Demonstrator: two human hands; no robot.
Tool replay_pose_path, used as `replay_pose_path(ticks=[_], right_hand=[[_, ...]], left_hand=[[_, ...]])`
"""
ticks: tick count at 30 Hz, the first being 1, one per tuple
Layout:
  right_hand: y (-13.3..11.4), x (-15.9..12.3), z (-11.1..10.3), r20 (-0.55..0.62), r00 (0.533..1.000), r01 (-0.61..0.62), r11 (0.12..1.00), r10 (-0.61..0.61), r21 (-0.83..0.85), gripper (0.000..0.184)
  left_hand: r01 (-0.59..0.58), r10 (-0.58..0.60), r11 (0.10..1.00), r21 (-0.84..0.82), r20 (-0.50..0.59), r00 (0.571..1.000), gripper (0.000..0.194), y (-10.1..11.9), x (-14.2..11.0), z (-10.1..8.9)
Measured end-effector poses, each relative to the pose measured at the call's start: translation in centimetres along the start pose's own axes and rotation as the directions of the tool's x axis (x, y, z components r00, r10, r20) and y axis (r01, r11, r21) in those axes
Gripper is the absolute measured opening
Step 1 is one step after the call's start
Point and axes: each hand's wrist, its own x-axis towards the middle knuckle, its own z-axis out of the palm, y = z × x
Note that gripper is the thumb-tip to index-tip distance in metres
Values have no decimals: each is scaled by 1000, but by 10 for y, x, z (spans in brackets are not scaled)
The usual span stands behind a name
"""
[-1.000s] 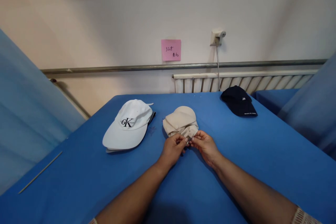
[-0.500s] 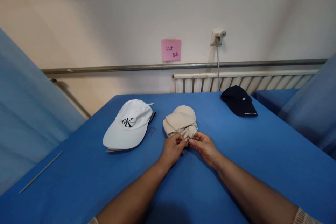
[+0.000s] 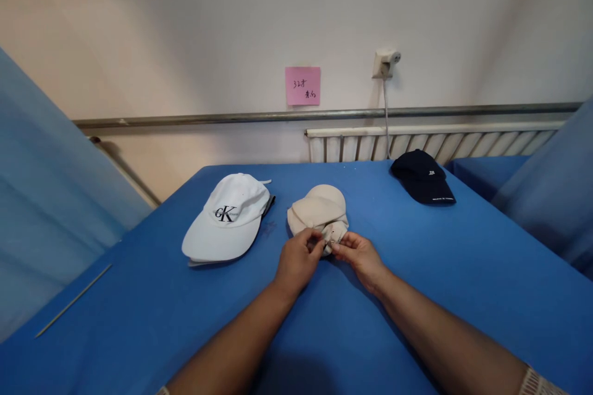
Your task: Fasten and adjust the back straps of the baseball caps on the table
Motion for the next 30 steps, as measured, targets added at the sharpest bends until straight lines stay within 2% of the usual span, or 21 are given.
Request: replay_pose_path(ticks=[4, 8, 10, 17, 24, 30], right_hand=[[0, 0, -2, 13, 1000, -12, 1000, 12, 3, 34], [0, 0, -2, 15, 1000, -17, 1000, 17, -16, 34], [1, 1, -1, 13, 1000, -9, 999, 9, -40, 35], [11, 6, -4, 55, 997, 56, 992, -50, -112, 32], [18, 8, -1, 29, 993, 114, 979, -111, -167, 31], [25, 7, -6, 17, 987, 154, 934, -157, -321, 30]], left_hand=[[-13, 16, 989, -149, 24, 1000, 16, -9, 2, 7], [-102, 103, 988, -115, 1, 995, 19, -9, 1, 10], [-107, 107, 988, -109, -2, 994, 19, -9, 1, 11], [80, -41, 923, -375, 110, 993, 19, -8, 7, 7], [135, -75, 897, -421, 156, 985, 20, -5, 9, 2], [168, -81, 879, -446, 209, 975, 19, -8, 9, 3]])
